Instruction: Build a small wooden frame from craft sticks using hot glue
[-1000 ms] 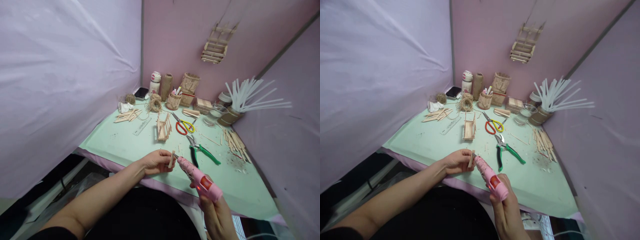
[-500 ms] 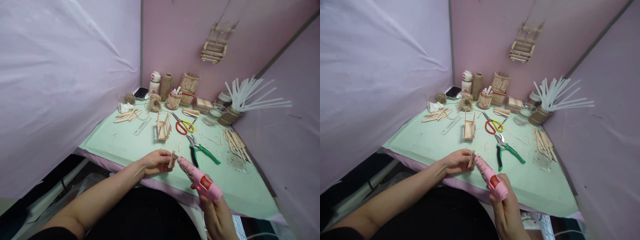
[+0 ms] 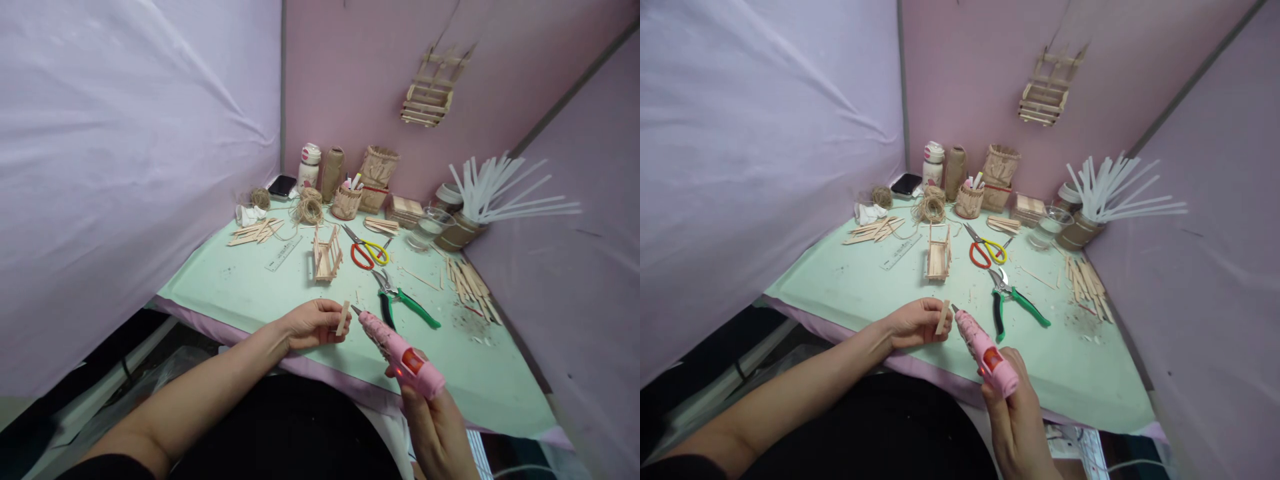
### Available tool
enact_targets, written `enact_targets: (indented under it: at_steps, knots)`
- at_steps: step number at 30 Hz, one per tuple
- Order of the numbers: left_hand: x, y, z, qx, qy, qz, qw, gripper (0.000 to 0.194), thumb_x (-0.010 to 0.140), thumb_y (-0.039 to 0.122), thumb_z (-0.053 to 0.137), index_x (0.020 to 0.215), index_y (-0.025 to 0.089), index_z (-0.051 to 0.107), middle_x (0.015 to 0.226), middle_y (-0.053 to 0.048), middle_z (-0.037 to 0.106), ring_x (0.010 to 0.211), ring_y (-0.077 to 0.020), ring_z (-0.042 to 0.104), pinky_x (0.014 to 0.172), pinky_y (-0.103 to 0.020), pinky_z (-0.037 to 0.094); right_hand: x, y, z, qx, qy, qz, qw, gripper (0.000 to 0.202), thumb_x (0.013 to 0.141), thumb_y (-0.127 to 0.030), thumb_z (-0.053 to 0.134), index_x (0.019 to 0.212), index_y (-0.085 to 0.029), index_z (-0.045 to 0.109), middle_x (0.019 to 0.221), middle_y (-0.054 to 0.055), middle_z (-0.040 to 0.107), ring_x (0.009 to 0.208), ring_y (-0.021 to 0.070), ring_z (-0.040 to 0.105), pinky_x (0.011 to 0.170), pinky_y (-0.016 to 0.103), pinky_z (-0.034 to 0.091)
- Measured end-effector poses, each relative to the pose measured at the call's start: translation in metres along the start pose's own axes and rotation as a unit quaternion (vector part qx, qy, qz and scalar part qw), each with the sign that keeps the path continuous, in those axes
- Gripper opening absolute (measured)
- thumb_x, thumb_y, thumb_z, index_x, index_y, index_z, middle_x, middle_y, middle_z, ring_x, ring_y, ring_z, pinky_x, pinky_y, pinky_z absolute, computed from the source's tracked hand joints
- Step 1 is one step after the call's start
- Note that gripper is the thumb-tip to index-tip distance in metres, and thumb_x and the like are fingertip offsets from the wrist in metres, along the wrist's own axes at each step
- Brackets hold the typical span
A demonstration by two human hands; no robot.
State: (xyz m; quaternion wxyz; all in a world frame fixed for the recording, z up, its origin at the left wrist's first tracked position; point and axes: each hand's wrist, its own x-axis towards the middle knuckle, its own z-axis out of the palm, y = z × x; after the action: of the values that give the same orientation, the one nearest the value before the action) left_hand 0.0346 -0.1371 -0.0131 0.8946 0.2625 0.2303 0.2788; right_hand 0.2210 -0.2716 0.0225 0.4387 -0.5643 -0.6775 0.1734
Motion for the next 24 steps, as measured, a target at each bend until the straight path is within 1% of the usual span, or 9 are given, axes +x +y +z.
enact_targets:
  at_steps: [3,5,7,10,17,24]
  knots:
    - [0.0006,0.0002,-0.0008,-0.009,0.009,0.003,1.000,0.030,0.056,0.021,0.089,0.074,0.008,0.068,0.068,-0.004,0.065,0.061,-0.0097,0.061,0.063,-0.023,0.049,-0.0015,-0.0023,-0.0003,0.039,-0.023,0.024,0.999,0.040,0.095,-0.048,0.037,0.110,-0.020,0.061,0.084,0.009,0.061,0.078,0.0235,0.060,0.067,0.033,0.050]
    - [0.0009,0.0010,-0.0006,-0.017,0.018,0.008,1.000,0.032,0.054,0.022,0.090,0.075,0.009,0.069,0.070,-0.004,0.066,0.063,-0.0105,0.062,0.065,-0.024,0.050,-0.0031,-0.0043,-0.0001,0.057,-0.035,0.024,0.998,0.044,0.095,-0.050,0.035,0.114,-0.020,0.061,0.085,0.010,0.062,0.082,0.0255,0.060,0.070,0.035,0.050]
    - [0.0011,0.0021,0.0002,-0.019,0.022,0.014,0.999,0.034,0.053,0.024,0.091,0.074,0.010,0.069,0.071,-0.004,0.067,0.064,-0.0107,0.063,0.067,-0.024,0.050,-0.0048,-0.0057,0.0000,0.070,-0.055,0.018,0.996,0.044,0.095,-0.051,0.035,0.113,-0.021,0.062,0.085,0.009,0.061,0.084,0.0263,0.060,0.073,0.037,0.050]
    - [0.0011,0.0031,0.0011,-0.016,0.018,0.018,1.000,0.035,0.053,0.027,0.090,0.074,0.008,0.068,0.070,-0.003,0.065,0.063,-0.0096,0.061,0.065,-0.022,0.049,-0.0061,-0.0060,-0.0002,0.078,-0.077,0.018,0.994,0.039,0.095,-0.049,0.038,0.107,-0.024,0.064,0.084,0.008,0.060,0.085,0.0259,0.059,0.075,0.038,0.050]
    - [0.0010,0.0030,0.0004,-0.029,0.025,0.023,0.999,0.038,0.051,0.026,0.091,0.073,0.008,0.066,0.068,-0.001,0.061,0.062,-0.0096,0.058,0.064,-0.023,0.047,-0.0048,-0.0079,-0.0017,0.056,-0.088,0.021,0.994,0.040,0.096,-0.048,0.036,0.109,-0.024,0.064,0.083,0.007,0.060,0.081,0.0245,0.058,0.073,0.036,0.050]
    - [0.0007,0.0033,0.0007,-0.019,0.013,0.024,0.999,0.037,0.053,0.028,0.091,0.073,0.009,0.066,0.067,-0.002,0.061,0.062,-0.0088,0.056,0.064,-0.022,0.045,-0.0081,0.0016,-0.0023,0.055,-0.090,-0.013,0.994,0.035,0.097,-0.044,0.039,0.111,-0.023,0.062,0.083,0.006,0.059,0.082,0.0233,0.057,0.075,0.034,0.049]
